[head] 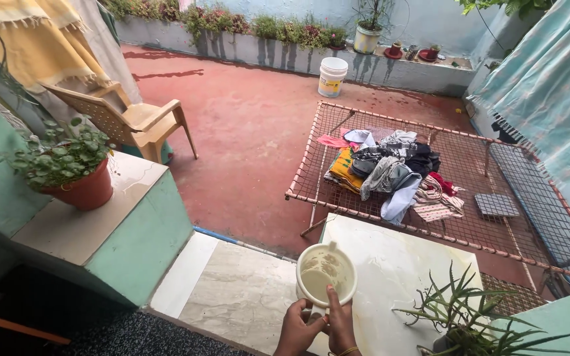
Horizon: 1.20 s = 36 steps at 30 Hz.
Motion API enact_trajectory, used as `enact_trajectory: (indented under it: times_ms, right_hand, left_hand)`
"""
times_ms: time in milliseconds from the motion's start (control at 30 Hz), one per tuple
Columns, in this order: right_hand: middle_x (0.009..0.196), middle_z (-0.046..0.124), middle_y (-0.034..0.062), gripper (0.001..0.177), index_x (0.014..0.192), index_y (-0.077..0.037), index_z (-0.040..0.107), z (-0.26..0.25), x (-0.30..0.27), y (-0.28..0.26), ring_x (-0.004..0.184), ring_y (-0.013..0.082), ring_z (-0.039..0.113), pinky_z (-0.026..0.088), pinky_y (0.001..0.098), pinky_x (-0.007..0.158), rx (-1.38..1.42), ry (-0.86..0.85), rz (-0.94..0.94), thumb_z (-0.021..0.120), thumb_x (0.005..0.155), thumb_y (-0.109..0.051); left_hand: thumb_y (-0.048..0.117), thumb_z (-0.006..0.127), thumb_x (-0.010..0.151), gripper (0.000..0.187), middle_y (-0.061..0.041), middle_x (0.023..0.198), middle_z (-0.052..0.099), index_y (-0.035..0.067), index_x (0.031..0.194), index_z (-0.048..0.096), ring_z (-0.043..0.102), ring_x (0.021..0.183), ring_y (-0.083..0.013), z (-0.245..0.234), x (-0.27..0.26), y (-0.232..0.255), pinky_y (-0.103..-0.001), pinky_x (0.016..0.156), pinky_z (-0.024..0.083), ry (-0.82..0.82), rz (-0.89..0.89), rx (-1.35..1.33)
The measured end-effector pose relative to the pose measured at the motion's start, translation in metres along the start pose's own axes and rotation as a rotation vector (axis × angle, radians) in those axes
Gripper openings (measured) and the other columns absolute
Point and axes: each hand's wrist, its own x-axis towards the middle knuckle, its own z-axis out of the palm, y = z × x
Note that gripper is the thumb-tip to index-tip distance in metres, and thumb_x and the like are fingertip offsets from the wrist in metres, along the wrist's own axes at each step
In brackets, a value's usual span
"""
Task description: Watering various potted plants in a balcony garden using a mug and bucket.
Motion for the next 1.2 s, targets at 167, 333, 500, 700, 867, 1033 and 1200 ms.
enact_trajectory:
  times_ms: [167, 333, 500, 700, 867, 1033, 1200]
  right_hand:
    - [0.109, 0.067, 0.0117, 0.058, 0.143, -0.012, 0.050, -0.031, -0.008, 0.020, 0.058, 0.0107, 0.055, 0.046, 0.0252, 0.040, -0.014, -0.057, -0.065, 0.065, 0.091, -0.036]
    - [0.112, 0.067, 0.0092, 0.057, 0.141, -0.009, 0.048, -0.064, -0.023, 0.047, 0.071, 0.0087, 0.070, 0.053, 0.0266, 0.043, -0.027, 0.022, -0.043, 0.063, 0.091, -0.032]
    - [0.110, 0.068, 0.0117, 0.060, 0.141, -0.010, 0.046, -0.090, -0.077, 0.024, 0.073, 0.0194, 0.066, 0.049, 0.0315, 0.044, -0.056, 0.044, -0.054, 0.064, 0.090, -0.037]
    - [0.117, 0.070, 0.0172, 0.066, 0.140, 0.000, 0.051, -0.151, -0.052, 0.028, 0.095, 0.0244, 0.072, 0.061, 0.0383, 0.062, -0.437, -0.009, -0.329, 0.064, 0.091, -0.043]
    - [0.130, 0.067, 0.0213, 0.070, 0.143, 0.002, 0.049, -0.214, -0.043, 0.017, 0.117, 0.0276, 0.066, 0.049, 0.0404, 0.099, -0.505, -0.117, -0.591, 0.063, 0.095, -0.047]
    - [0.150, 0.051, 0.0179, 0.081, 0.155, -0.006, 0.030, -0.276, -0.036, 0.000, 0.136, 0.0249, 0.050, 0.037, 0.0419, 0.111, -0.401, -0.204, -0.520, 0.059, 0.095, -0.052]
    - [0.144, 0.052, 0.0133, 0.088, 0.152, -0.025, 0.023, -0.319, -0.023, -0.009, 0.121, 0.0333, 0.064, 0.051, 0.0515, 0.094, -0.176, -0.170, -0.134, 0.062, 0.080, -0.057]
  left_hand:
    - [0.008, 0.081, 0.078, 0.045, -0.013, 0.094, 0.076, 0.000, 0.117, 0.062, 0.075, 0.085, -0.0169, 0.023, -0.026, -0.033, -0.029, 0.075, 0.059, 0.036, -0.004, -0.101]
    - [0.005, 0.080, 0.080, 0.041, -0.012, 0.104, 0.074, -0.003, 0.116, 0.062, 0.076, 0.096, -0.0161, 0.040, -0.068, -0.059, -0.030, 0.082, 0.061, 0.033, 0.052, -0.154]
    - [0.007, 0.083, 0.081, 0.044, -0.011, 0.103, 0.073, 0.001, 0.118, 0.061, 0.074, 0.093, -0.0147, 0.071, -0.109, -0.056, -0.030, 0.080, 0.060, 0.100, 0.043, -0.095]
    - [0.006, 0.080, 0.083, 0.032, -0.011, 0.094, 0.080, 0.000, 0.112, 0.068, 0.076, 0.090, -0.0141, 0.103, -0.132, -0.031, -0.029, 0.081, 0.060, 0.066, 0.040, -0.204]
    - [0.005, 0.087, 0.079, 0.029, -0.009, 0.093, 0.076, -0.004, 0.099, 0.067, 0.073, 0.089, -0.0128, 0.153, -0.118, -0.071, -0.030, 0.079, 0.060, 0.136, 0.244, -0.185]
    - [0.009, 0.087, 0.078, 0.027, -0.010, 0.090, 0.075, -0.001, 0.097, 0.071, 0.074, 0.082, -0.0147, 0.215, -0.138, -0.024, -0.029, 0.075, 0.060, 0.200, 0.191, -0.042]
    - [0.012, 0.087, 0.076, 0.032, -0.017, 0.102, 0.068, -0.003, 0.097, 0.067, 0.075, 0.088, -0.0290, 0.264, -0.130, -0.013, -0.037, 0.074, 0.059, 0.275, 0.463, 0.324]
